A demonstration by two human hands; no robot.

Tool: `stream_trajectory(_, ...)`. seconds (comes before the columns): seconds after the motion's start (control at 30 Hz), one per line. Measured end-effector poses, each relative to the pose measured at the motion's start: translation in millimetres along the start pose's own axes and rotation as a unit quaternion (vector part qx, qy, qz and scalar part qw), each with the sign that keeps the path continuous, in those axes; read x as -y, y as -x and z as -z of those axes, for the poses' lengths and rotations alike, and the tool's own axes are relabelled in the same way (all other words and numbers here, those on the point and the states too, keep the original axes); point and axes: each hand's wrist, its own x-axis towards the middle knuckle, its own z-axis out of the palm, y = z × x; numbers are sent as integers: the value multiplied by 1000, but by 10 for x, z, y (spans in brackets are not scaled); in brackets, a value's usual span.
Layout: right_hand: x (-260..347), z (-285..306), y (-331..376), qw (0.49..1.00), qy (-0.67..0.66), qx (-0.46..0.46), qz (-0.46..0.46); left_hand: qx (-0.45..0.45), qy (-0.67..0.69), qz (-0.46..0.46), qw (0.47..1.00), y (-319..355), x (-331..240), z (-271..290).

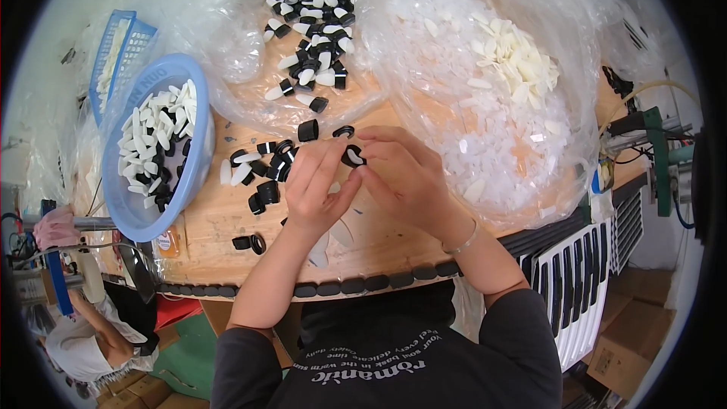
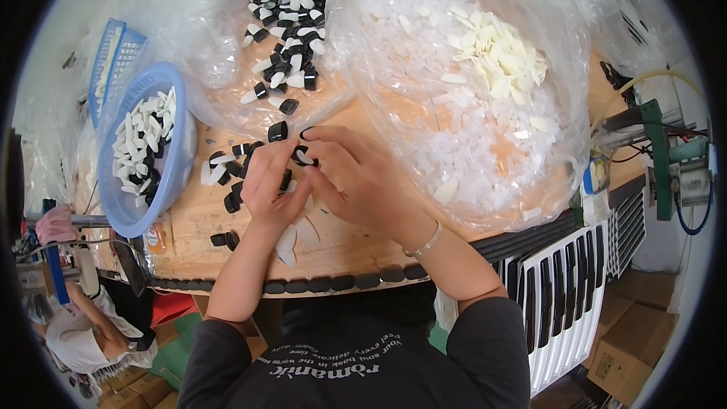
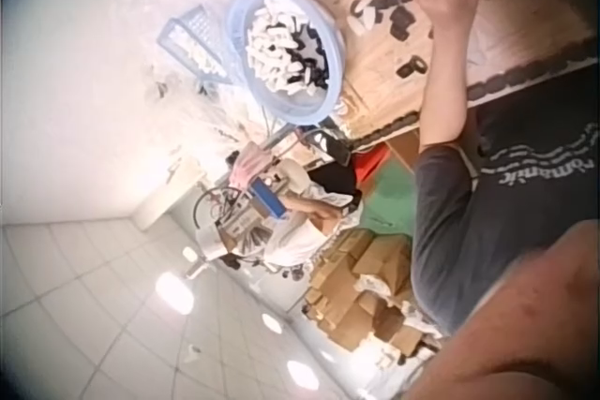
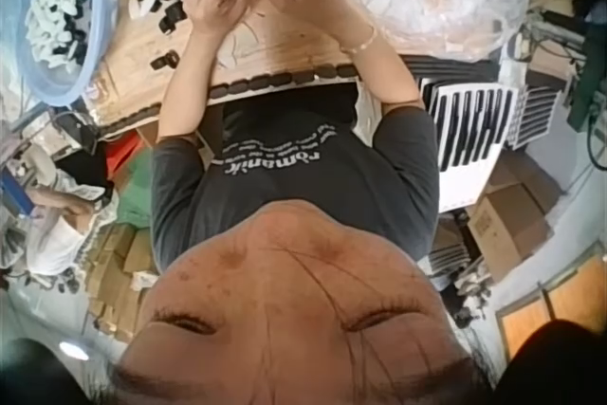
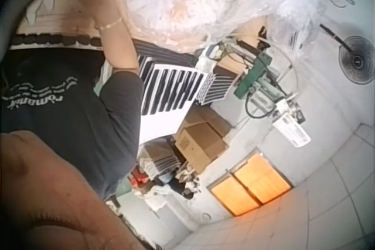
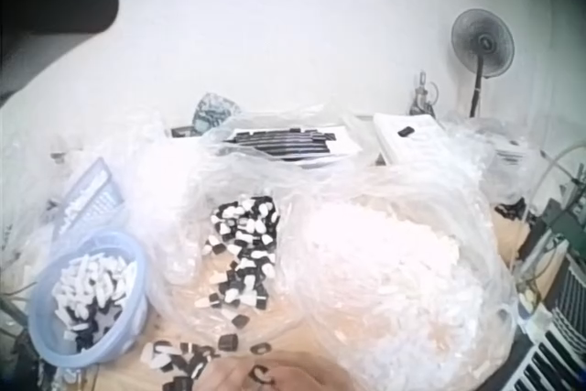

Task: Assembling black and white plastic components by hand at a workbench in an industrial setting.

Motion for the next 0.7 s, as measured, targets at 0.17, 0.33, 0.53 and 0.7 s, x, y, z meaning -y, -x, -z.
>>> stream_trajectory(0.17, -46, -20, 31, 999, -10, 32, 12, 0, -9, 1, 1000, -10, -3, -5)
stream_trajectory(0.33, -20, 14, 4, 995, 84, 30, 35, -3, -24, -1, 1000, -13, -4, -7)
stream_trajectory(0.53, -13, -50, 59, 995, -74, 17, -58, -8, -30, -6, 1000, -31, -31, 3)
stream_trajectory(0.7, -13, 6, 37, 977, -167, 41, -127, -1, -17, -3, 1000, -21, -43, 33)
